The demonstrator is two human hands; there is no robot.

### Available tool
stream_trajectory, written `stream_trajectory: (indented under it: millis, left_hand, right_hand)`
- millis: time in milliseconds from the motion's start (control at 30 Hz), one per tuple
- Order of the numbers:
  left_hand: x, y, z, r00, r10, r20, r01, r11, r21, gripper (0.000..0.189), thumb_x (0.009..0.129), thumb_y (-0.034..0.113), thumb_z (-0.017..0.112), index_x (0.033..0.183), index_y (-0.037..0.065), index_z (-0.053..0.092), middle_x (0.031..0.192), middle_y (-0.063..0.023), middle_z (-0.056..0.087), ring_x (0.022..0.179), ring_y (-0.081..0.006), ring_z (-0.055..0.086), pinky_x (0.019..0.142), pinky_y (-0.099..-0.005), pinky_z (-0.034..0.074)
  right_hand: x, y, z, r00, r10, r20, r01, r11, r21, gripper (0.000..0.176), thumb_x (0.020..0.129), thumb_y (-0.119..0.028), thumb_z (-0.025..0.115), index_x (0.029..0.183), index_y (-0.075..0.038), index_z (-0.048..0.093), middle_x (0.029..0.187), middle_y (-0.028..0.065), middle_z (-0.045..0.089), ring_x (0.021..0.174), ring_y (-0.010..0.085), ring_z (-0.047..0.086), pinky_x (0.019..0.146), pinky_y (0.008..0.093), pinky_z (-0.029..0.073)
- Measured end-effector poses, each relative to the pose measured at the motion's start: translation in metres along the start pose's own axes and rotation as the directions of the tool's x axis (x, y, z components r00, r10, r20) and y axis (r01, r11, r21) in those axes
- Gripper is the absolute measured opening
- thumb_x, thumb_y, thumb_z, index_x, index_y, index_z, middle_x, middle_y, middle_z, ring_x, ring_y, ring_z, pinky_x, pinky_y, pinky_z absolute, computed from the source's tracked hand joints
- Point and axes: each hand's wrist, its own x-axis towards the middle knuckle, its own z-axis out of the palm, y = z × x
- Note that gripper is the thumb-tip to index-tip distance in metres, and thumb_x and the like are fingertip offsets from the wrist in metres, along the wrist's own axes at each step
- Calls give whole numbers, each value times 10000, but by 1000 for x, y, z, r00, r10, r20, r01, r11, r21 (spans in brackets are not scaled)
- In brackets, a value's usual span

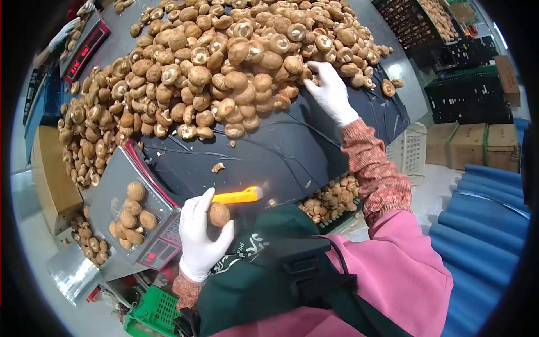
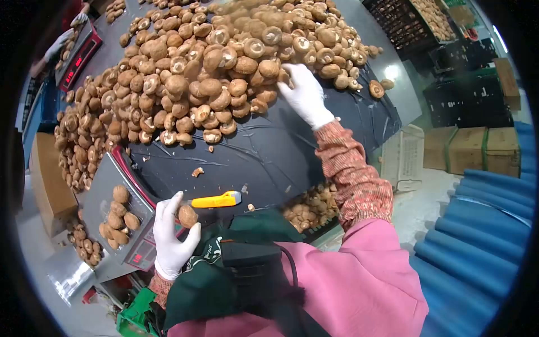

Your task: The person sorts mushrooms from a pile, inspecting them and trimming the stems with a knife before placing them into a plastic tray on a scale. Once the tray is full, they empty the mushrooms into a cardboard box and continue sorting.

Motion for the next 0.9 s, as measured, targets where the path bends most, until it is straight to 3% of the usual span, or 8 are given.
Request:
stream_trajectory:
  millis: [100,233,300,333,400,633,767,900]
  left_hand:
    - [7,4,7,999,-19,27,19,1000,10,669,692,1,716,1340,8,554,1079,-145,551,986,-294,583,879,-366,488]
    - [12,4,10,1000,4,29,-5,1000,27,675,687,8,724,1340,6,556,1080,-143,552,990,-292,581,882,-365,484]
    - [10,3,10,999,-21,29,20,1000,17,674,686,9,723,1340,5,556,1082,-143,553,992,-293,581,884,-365,483]
    - [9,2,11,999,-30,25,30,1000,0,675,686,13,725,1339,3,556,1084,-144,553,999,-295,581,890,-364,481]
    - [10,1,13,999,-14,30,14,1000,-13,675,685,13,725,1338,4,556,1084,-145,553,1003,-296,580,896,-366,480]
    - [7,1,10,998,67,21,-67,998,-9,681,689,60,773,1330,-9,553,1083,-178,592,978,-361,588,867,-432,486]
    - [-2,0,11,999,24,-21,-24,999,-22,670,700,-2,739,1342,2,548,1076,-146,567,1005,-308,596,916,-379,486]
    - [-15,-8,12,993,-4,-116,-1,999,-41,708,715,17,775,1369,-2,503,1079,-138,574,991,-277,607,899,-363,495]
  right_hand:
    - [27,-3,20,996,-90,-2,87,968,-234,487,865,-376,704,1256,-95,632,1179,133,651,1016,313,628,908,409,506]
    - [38,-6,9,962,222,156,-255,936,242,488,915,-441,652,1252,-87,656,1171,129,680,1084,274,647,923,400,507]
    - [36,-8,-10,922,273,275,-373,433,821,459,961,-397,635,1279,-65,630,1152,106,694,1060,268,675,927,406,525]
    - [27,-8,-23,905,157,396,-395,-39,918,439,995,-333,618,1319,-39,584,1219,119,667,1077,259,667,926,402,547]
    - [16,-9,-39,845,137,517,-443,-363,820,461,1012,-260,593,1378,4,505,1304,177,613,1165,309,625,978,430,545]
    - [-19,-48,-58,842,-141,521,-402,-807,432,482,1019,-166,546,1436,48,432,1420,264,519,1285,414,543,1089,500,485]
    - [-34,-66,-39,828,-202,523,-452,-792,410,544,1031,-260,571,1459,32,406,1447,279,483,1271,401,551,1079,544,479]
    - [-37,-149,-30,945,10,328,-320,248,915,596,882,-113,742,1404,-25,470,1378,123,542,1253,219,564,1069,357,461]
